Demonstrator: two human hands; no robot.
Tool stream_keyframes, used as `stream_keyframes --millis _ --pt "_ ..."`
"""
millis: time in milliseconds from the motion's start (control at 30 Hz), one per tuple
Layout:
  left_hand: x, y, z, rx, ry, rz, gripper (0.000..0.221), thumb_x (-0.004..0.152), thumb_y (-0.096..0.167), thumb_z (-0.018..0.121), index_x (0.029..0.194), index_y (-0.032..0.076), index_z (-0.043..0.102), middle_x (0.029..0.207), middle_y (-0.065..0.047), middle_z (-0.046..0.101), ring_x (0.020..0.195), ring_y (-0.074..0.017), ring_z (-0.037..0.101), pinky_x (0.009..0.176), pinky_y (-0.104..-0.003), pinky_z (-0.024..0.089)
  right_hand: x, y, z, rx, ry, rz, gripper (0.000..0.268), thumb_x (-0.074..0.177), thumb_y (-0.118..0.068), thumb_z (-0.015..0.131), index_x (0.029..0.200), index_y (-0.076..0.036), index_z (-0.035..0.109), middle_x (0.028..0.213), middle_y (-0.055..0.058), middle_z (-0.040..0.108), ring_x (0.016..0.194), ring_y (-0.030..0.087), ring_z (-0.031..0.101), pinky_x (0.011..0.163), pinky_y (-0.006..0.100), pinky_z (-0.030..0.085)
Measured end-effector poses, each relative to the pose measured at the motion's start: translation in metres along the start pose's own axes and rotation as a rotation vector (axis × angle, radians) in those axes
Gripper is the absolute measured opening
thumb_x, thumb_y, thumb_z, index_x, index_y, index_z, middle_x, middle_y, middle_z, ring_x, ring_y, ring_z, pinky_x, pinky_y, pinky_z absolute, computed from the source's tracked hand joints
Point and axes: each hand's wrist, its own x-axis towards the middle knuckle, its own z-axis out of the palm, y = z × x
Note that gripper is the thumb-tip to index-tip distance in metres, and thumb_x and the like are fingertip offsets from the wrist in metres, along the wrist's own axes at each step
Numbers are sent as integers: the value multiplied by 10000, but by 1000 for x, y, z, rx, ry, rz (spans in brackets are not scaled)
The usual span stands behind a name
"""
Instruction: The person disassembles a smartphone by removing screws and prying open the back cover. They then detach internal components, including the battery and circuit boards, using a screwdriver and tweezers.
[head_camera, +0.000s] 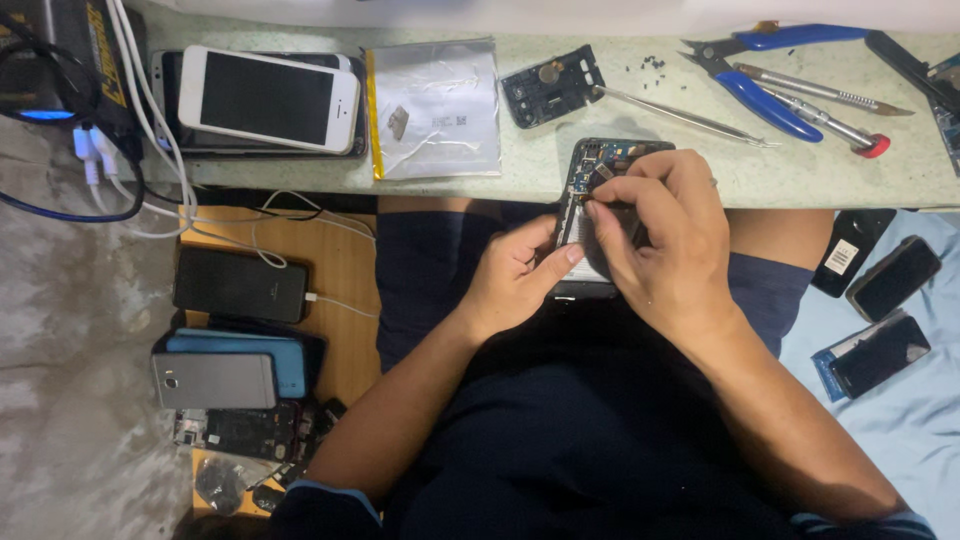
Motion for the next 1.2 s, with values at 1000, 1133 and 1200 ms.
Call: stream_keyframes --millis 1000,1133,1200 --pt "15 15 35 -238 156 -253 479 1090 391 525 1043 -37 734 880 -34 720 787 -63 632 701 -224 508 -25 12 -17 -2 63 -181 311 843 50 805 1137 -9 723 1186 127 681 1048 321 649 894 403 531" --pt "16 17 35 -190 162 -274 468 1074 377 532 1014 -42 731 859 -66 734 751 -82 659 676 -234 533 -32 18 -23 65 152 1 232 953 78 787 1157 -3 711 1184 127 669 1007 262 667 819 325 541" --pt "16 17 35 -200 162 -267 454 1070 364 532 1011 -40 729 864 -70 739 753 -86 667 679 -233 537 -34 21 -22 23 155 22 237 970 56 815 1178 -8 720 1178 128 659 992 248 656 804 307 532"
